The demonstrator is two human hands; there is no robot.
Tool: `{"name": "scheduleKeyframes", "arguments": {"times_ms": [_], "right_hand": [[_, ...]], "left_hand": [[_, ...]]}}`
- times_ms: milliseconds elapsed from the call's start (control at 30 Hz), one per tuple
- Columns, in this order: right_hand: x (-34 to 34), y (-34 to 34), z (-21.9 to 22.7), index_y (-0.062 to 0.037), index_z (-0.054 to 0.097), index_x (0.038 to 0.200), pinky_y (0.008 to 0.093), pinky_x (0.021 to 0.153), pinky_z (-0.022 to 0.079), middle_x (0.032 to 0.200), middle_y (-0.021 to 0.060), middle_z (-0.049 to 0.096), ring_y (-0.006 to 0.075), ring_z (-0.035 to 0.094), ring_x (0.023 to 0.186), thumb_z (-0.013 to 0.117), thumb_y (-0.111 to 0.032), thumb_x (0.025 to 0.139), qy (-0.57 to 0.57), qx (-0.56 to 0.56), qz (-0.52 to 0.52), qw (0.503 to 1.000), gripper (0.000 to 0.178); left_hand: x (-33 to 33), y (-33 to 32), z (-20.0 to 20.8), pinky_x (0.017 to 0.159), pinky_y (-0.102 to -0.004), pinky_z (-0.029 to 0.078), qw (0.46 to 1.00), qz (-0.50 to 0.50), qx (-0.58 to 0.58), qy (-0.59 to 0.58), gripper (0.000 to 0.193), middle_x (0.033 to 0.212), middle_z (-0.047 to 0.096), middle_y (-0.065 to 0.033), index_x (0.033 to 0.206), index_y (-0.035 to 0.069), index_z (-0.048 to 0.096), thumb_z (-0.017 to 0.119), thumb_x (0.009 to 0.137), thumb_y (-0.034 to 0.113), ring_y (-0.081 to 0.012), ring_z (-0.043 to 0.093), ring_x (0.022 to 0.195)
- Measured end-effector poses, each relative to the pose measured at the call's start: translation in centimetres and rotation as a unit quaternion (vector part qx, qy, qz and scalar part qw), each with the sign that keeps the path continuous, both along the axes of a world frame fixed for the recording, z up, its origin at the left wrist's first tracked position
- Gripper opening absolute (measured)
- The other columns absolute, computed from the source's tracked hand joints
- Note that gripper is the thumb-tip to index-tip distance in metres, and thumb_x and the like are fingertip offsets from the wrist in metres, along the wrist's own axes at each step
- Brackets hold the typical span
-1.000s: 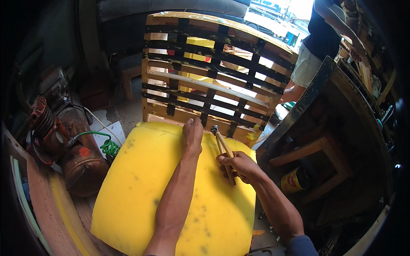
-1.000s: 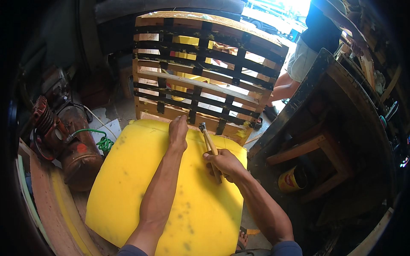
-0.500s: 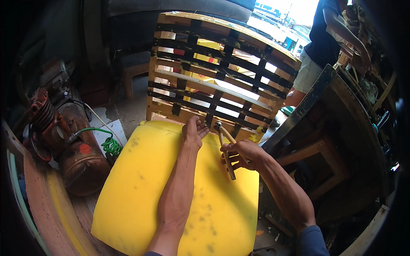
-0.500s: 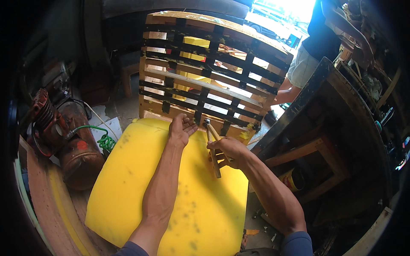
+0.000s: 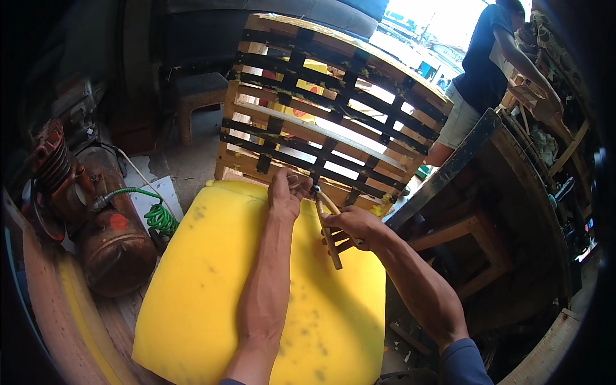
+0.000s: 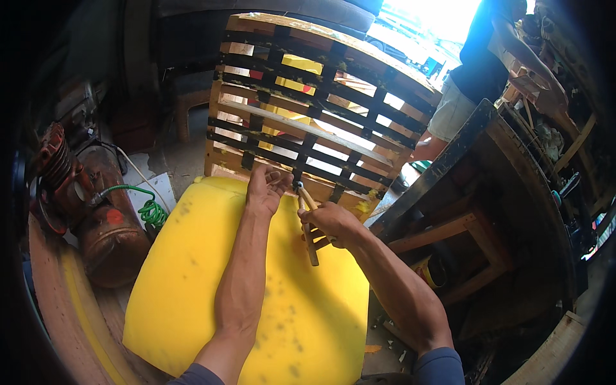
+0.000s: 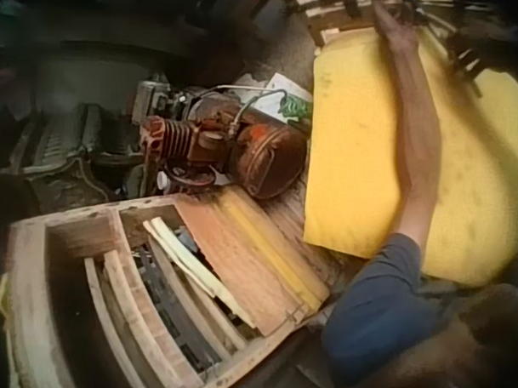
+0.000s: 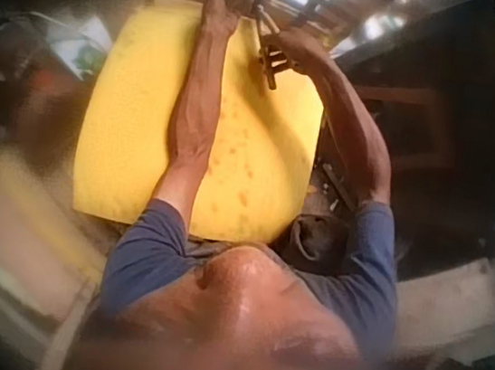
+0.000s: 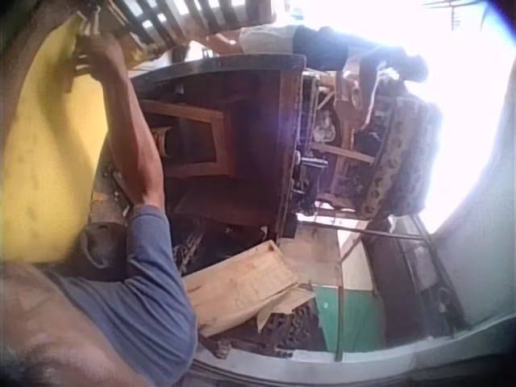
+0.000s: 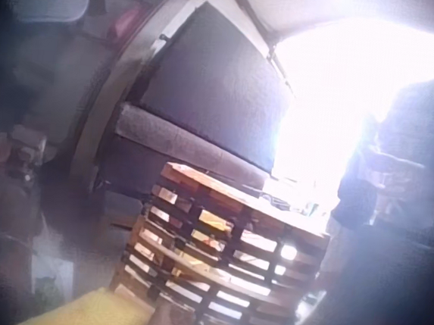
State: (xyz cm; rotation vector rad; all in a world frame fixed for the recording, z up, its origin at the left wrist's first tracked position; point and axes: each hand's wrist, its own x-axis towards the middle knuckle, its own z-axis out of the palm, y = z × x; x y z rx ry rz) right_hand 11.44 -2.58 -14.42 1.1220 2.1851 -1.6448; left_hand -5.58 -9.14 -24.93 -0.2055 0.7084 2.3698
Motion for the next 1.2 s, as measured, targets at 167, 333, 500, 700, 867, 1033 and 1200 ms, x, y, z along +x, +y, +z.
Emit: {"name": "scheduleKeyframes", "arguments": {"times_ms": [167,333,500,700,867,1033,1200], "right_hand": [[-0.5,-1.0,0.5,-0.0017,0.071,0.075,0.0339,0.052,0.051,0.068,0.0063,0.07,0.017,0.068,0.058,0.07,-0.053,0.094,-0.069,0.186,0.052,0.979,0.055],[-1.2,-1.1,1.5,-0.0006,0.071,0.067,0.0304,0.056,0.053,0.067,0.0075,0.071,0.0165,0.068,0.057,0.08,-0.048,0.084,-0.111,0.224,0.099,0.963,0.051],[-0.8,-2.4,2.1,0.0041,0.059,0.103,0.0399,0.057,0.055,0.071,0.0165,0.072,0.0228,0.071,0.058,0.08,-0.039,0.082,-0.097,0.314,0.114,0.937,0.052],[1.5,-6.9,-2.8,0.0081,0.056,0.119,0.0482,0.07,0.052,0.095,0.0223,0.063,0.0363,0.068,0.084,0.057,-0.016,0.094,-0.161,0.749,0.158,0.622,0.035],[0.4,-3.0,-3.6,0.0025,0.061,0.116,0.0407,0.06,0.045,0.088,0.0095,0.06,0.023,0.063,0.076,0.055,-0.018,0.097,-0.207,0.863,0.192,0.42,0.029],[0.2,3.5,0.6,0.0016,0.061,0.107,0.0398,0.061,0.058,0.093,0.016,0.071,0.0283,0.074,0.08,0.055,-0.017,0.099,-0.169,0.761,0.286,0.558,0.021],[0.2,8.5,1.9,-0.0028,0.06,0.114,0.0489,0.066,0.059,0.086,0.0193,0.072,0.0386,0.073,0.081,0.056,-0.02,0.099,-0.118,0.672,0.302,0.666,0.024]], "left_hand": [[0.7,-0.2,-0.1,0.069,-0.0394,0.064,0.993,-0.075,-0.092,0.008,0.027,0.09,0.061,-0.014,0.1,0.002,0.054,0.062,0.093,0.026,-0.0291,0.069,0.075],[3.3,0.8,-0.1,0.058,-0.0362,0.058,0.793,-0.193,-0.467,0.34,0.029,0.074,0.065,-0.0098,0.089,0.005,0.065,0.061,0.097,0.032,-0.0235,0.067,0.063],[4.3,1.0,-0.7,0.06,-0.0403,0.06,0.966,-0.215,-0.117,0.083,0.036,0.083,0.067,-0.0077,0.096,0.007,0.067,0.071,0.096,0.043,-0.0229,0.067,0.067],[4.3,0.8,-0.8,0.07,-0.0436,0.064,0.964,-0.223,-0.107,0.094,0.043,0.087,0.067,-0.0096,0.1,0.006,0.065,0.08,0.09,0.046,-0.0242,0.069,0.074],[4.3,0.8,0.0,0.073,-0.0415,0.065,0.972,-0.223,-0.055,0.037,0.042,0.1,0.07,-0.0131,0.115,0.006,0.061,0.062,0.1,0.045,-0.0247,0.073,0.082],[4.9,0.6,1.2,0.077,-0.0369,0.063,0.96,-0.253,-0.06,0.107,0.043,0.105,0.071,-0.0156,0.123,0.003,0.06,0.055,0.101,0.04,-0.0237,0.074,0.086],[4.8,-0.4,2.3,0.069,-0.0321,0.06,0.905,-0.284,-0.217,0.23,0.041,0.096,0.074,-0.0176,0.114,-0.002,0.065,0.055,0.101,0.036,-0.0212,0.074,0.08]]}}
